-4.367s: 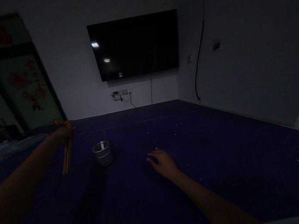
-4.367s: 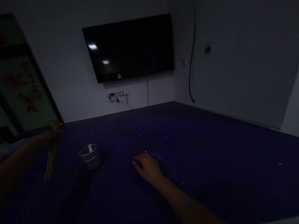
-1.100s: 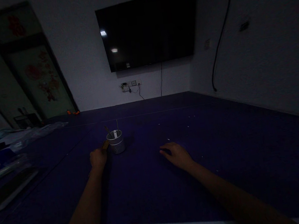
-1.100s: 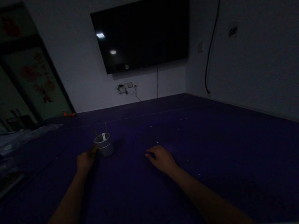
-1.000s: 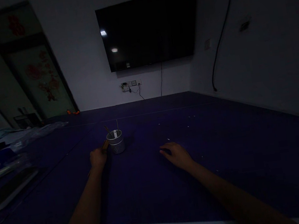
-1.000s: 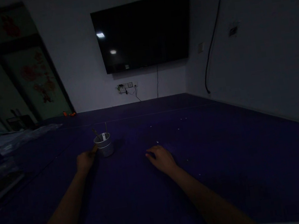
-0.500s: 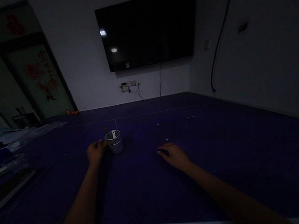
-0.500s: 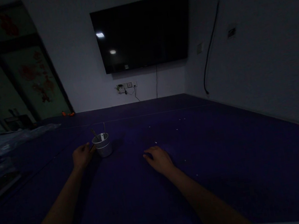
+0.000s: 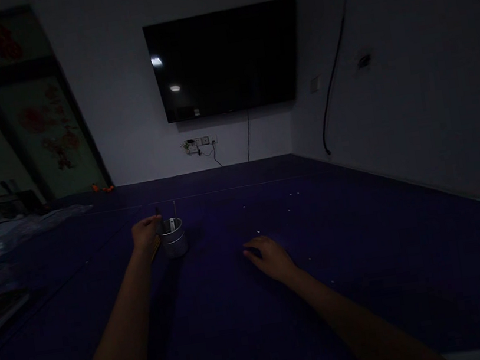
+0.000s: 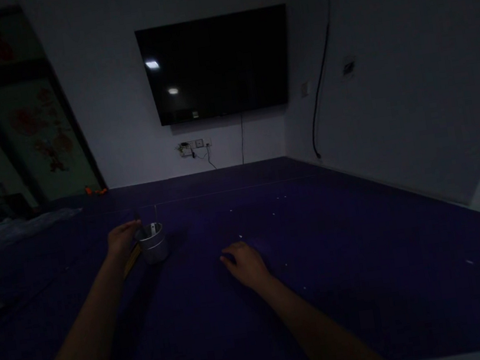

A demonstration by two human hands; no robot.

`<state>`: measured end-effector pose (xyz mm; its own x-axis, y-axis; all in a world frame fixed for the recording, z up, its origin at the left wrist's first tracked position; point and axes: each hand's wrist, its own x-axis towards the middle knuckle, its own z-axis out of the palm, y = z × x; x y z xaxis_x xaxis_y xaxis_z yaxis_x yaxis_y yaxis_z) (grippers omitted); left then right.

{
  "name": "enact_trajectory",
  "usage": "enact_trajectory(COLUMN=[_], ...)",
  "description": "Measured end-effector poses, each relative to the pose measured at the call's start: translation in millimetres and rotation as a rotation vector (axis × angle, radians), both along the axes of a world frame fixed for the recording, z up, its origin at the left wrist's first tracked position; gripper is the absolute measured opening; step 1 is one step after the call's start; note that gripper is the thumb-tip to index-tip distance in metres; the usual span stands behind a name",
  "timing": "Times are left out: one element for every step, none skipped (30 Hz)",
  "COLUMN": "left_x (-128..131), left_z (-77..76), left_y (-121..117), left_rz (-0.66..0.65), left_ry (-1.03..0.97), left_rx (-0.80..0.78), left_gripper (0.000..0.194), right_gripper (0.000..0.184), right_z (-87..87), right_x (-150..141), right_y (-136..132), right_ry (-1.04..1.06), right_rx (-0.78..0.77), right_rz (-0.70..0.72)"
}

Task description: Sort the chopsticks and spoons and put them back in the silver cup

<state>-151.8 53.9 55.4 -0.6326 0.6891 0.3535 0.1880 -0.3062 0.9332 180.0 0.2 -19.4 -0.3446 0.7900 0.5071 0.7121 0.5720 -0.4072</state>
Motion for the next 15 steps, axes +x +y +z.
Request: enact_trajectory(left_x=[0,0,-1,-1,-1,-2,-4,-7,-10,-14,-19,-25,-30,-34,-37], left_z=[1.1,2.6,4.6,7.1,10.3,14.2,18.9,24.1,29.8,35.4,40.4,44.2,46.3,46.4,44.2], left_y=[1,2,3,4,4,3,2,0,-2,-6,-10,-15,-19,-24,-27], left_rz=[0.005,0.018,0.028,0.034,0.031,0.027,0.028,0.042,0.068,0.112,0.159,0.196,0.242,0.302,0.370], left_ry=[-0.002,0.000,-0.004,-0.018,-0.043,-0.078,-0.117,-0.157,-0.193,-0.222,-0.242,-0.230,-0.198,-0.157,-0.109], left_rx=[0.017,0.044,0.074,0.108,0.147,0.192,0.251,0.323,0.398,0.472,0.529,0.559,0.571,0.555,0.510], left_gripper=[0.024,0.024,0.024,0.024,0.025,0.025,0.026,0.025,0.023,0.020,0.018,0.016,0.015,0.016,0.017], right_gripper=[0.026,0.026,0.025,0.025,0.024,0.024,0.024,0.024,0.024,0.025,0.025,0.025,0.025,0.025,0.025], right_z=[0.3,0.5,0.7,0.9,1.1,1.2,1.3,1.5,1.5,1.6,1.6,1.6,1.5,1.4,1.2], right_x=[0,0,-1,-1,-1,-1,-1,-1,-1,-1,-1,-1,-1,-1,-1], right_y=[0,-1,-1,-1,-2,-2,-2,-2,-2,-2,-2,-2,-2,-2,-2], right_ry=[-0.004,-0.009,-0.012,-0.012,-0.011,-0.008,-0.004,-0.001,0.001,0.002,0.001,-0.001,-0.004,-0.006,-0.008], right_rx=[-0.005,-0.008,-0.009,-0.008,-0.006,-0.006,-0.007,-0.010,-0.014,-0.018,-0.023,-0.027,-0.028,-0.028,-0.026], right_rz=[0.002,0.003,0.003,0.003,0.006,0.009,0.013,0.016,0.017,0.015,0.011,0.006,0.004,0.005,0.008])
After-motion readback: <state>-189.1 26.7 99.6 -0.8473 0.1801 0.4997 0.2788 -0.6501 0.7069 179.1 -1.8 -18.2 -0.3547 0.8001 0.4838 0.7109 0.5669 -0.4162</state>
